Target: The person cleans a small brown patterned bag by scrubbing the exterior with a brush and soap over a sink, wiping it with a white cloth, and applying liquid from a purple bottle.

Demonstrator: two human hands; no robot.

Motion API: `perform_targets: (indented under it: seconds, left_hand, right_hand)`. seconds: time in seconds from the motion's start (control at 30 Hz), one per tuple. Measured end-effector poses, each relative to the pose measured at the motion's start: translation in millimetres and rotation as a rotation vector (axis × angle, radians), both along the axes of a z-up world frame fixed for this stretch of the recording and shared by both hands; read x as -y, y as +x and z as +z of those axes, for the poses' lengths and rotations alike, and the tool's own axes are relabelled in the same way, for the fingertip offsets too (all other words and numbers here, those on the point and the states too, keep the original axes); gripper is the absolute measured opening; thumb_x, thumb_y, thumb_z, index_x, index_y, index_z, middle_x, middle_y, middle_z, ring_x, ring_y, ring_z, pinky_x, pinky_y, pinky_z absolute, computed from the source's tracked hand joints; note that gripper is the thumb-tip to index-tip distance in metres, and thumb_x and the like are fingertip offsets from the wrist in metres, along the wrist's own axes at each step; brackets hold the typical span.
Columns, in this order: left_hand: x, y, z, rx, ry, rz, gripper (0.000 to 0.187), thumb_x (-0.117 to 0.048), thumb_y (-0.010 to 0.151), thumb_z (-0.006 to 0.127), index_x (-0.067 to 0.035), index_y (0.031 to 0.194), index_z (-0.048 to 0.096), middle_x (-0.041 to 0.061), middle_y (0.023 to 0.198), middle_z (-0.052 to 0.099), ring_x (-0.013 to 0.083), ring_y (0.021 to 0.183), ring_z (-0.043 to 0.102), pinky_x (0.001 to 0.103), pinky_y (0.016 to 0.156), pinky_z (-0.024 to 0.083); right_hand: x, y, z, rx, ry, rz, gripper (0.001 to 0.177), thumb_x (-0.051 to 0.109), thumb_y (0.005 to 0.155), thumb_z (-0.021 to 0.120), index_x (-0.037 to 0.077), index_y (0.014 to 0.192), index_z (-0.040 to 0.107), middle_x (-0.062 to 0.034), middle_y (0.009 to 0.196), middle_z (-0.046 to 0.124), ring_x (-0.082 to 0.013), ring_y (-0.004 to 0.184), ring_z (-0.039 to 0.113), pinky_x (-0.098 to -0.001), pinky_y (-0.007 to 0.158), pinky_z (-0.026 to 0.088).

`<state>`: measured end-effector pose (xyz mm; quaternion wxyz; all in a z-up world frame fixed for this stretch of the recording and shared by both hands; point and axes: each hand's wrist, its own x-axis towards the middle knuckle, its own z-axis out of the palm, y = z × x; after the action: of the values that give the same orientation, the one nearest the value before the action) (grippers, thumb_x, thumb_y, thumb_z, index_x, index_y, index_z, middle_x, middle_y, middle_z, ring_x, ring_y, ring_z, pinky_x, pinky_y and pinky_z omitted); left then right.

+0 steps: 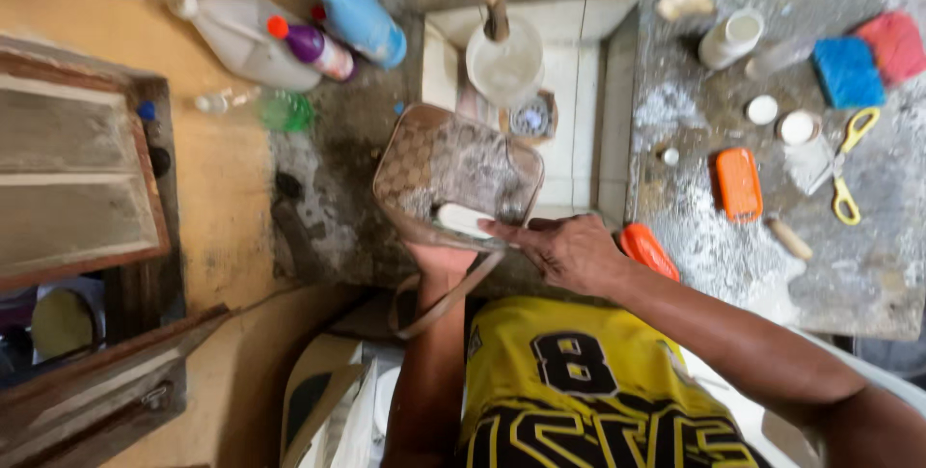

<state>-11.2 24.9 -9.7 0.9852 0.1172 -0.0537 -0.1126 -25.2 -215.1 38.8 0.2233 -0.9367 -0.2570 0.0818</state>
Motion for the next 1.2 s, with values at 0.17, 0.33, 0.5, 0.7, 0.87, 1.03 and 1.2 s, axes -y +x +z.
perform_targets:
  seconds: [0.17, 0.33, 0.5, 0.7, 0.87, 1.03, 1.2]
  left_hand:
    - [-1.1, -16.3, 18.1, -0.186, 0.133, 0.129, 0.089, -0.069, 0.099, 0.047, -0.013, 0.164, 0.026, 0.015, 0.165, 0.034, 0.0375, 0.148, 0.039, 0.059, 0.118, 0.043]
    - [-17.7, -23.2, 19.5, -0.023, 0.257, 0.149, 0.087, -0.068, 0.097, 0.049, -0.014, 0.163, 0.030, 0.014, 0.163, 0.037, 0.0367, 0.147, 0.041, 0.059, 0.117, 0.044]
    - [-21.4, -28.6, 5.1, -0.129, 0.236, 0.132, 0.086, -0.068, 0.098, 0.048, -0.013, 0.162, 0.031, 0.014, 0.161, 0.039, 0.0363, 0.145, 0.042, 0.058, 0.115, 0.044]
    - [-14.6, -9.4, 3.1, -0.108, 0.211, 0.018, 0.084, -0.067, 0.098, 0.047, -0.013, 0.160, 0.033, 0.014, 0.159, 0.041, 0.0358, 0.142, 0.044, 0.057, 0.114, 0.045]
    - [-4.7, -0.8, -2.8, -0.117, 0.204, 0.071, 0.082, -0.067, 0.098, 0.046, -0.012, 0.159, 0.034, 0.014, 0.156, 0.043, 0.0354, 0.140, 0.045, 0.056, 0.112, 0.046]
    - [8.9, -5.0, -5.5, -0.220, 0.245, 0.111, 0.081, -0.066, 0.099, 0.046, -0.012, 0.158, 0.035, 0.014, 0.154, 0.045, 0.0350, 0.138, 0.047, 0.056, 0.111, 0.046]
    - [4.9, 10.0, 1.8, -0.216, 0.272, 0.166, 0.080, -0.066, 0.099, 0.045, -0.012, 0.157, 0.037, 0.014, 0.152, 0.047, 0.0346, 0.136, 0.048, 0.055, 0.109, 0.047]
  right_hand:
    - [36.5, 60.4, 2.8, -0.392, 0.090, -0.424, 0.038, 0.034, 0.107, 0.051, 0.035, 0.145, 0.057, -0.0041, 0.064, 0.062, -0.0166, 0.043, 0.053, -0.0361, 0.045, 0.049]
    - [32.0, 61.2, 40.6, -0.566, 0.915, -0.526, 0.051, 0.031, 0.110, 0.051, 0.024, 0.160, 0.048, -0.0006, 0.070, 0.043, -0.0067, 0.062, 0.041, -0.0271, 0.057, 0.040]
    - [14.2, 33.4, 81.6, -0.414, 0.684, -0.490, 0.046, 0.026, 0.109, 0.051, 0.020, 0.155, 0.049, -0.0007, 0.076, 0.060, -0.0082, 0.063, 0.053, -0.0245, 0.061, 0.047]
    - [16.8, 13.3, 91.0, -0.304, 0.569, -0.475, 0.043, 0.017, 0.106, 0.054, 0.021, 0.149, 0.056, -0.0130, 0.076, 0.066, -0.0152, 0.053, 0.060, -0.0335, 0.056, 0.051]
    - [13.2, 4.1, 61.7, -0.175, 0.319, -0.250, 0.063, 0.012, 0.092, 0.061, 0.028, 0.151, 0.048, -0.0136, 0.083, 0.074, -0.0266, 0.052, 0.066, -0.0431, 0.053, 0.057]
    - [-4.7, 10.6, 36.2, -0.351, 0.085, -0.266, 0.079, 0.012, 0.088, 0.065, 0.032, 0.159, 0.037, -0.0163, 0.073, 0.071, -0.0320, 0.054, 0.066, -0.0471, 0.058, 0.057]
    - [-5.9, 29.2, 32.5, -0.251, 0.230, -0.311, 0.071, 0.010, 0.096, 0.061, 0.029, 0.160, 0.037, -0.0133, 0.076, 0.073, -0.0315, 0.051, 0.067, -0.0459, 0.050, 0.056]
